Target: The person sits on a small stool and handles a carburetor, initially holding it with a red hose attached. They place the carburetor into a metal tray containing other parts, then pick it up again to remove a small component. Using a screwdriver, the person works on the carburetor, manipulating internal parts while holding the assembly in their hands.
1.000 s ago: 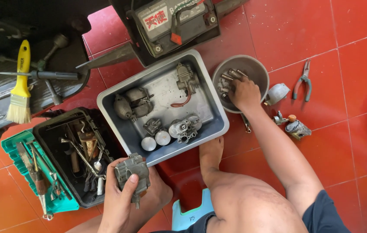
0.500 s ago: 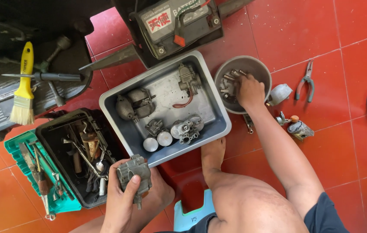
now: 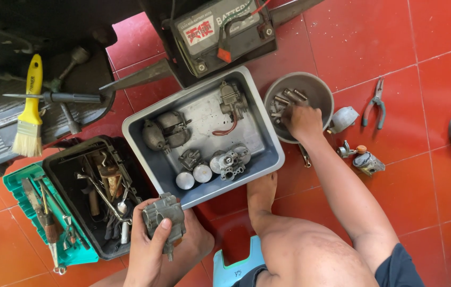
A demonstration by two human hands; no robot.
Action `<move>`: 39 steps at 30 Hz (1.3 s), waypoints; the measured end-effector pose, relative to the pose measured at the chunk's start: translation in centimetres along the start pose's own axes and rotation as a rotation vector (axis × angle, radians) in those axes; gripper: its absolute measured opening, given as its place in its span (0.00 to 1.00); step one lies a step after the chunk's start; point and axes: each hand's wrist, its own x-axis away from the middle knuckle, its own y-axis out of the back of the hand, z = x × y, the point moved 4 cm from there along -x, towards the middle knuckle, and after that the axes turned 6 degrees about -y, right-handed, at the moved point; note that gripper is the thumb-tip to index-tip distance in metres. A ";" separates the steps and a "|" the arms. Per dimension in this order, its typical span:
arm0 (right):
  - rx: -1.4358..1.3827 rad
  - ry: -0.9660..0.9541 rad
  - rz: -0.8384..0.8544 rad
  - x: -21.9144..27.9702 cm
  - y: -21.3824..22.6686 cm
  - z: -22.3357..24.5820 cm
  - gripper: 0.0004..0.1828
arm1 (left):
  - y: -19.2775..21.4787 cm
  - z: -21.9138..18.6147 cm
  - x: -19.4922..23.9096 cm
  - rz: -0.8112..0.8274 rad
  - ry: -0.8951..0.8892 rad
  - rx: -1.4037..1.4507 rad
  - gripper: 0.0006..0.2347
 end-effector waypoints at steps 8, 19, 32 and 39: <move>0.109 0.037 -0.015 -2.0 -2.6 -0.9 0.13 | -0.1 0.0 0.2 0.006 -0.008 0.029 0.25; 0.036 0.093 -0.136 -0.1 -0.3 -0.9 0.16 | 0.3 -1.2 1.7 0.072 -0.295 -0.088 0.26; -0.786 0.275 -0.038 16.6 22.3 4.6 0.07 | 0.7 -13.5 14.2 0.067 -0.520 0.373 0.31; -0.800 0.504 -0.177 32.4 32.9 12.8 0.03 | 2.3 -13.8 14.1 0.087 -0.321 0.802 0.17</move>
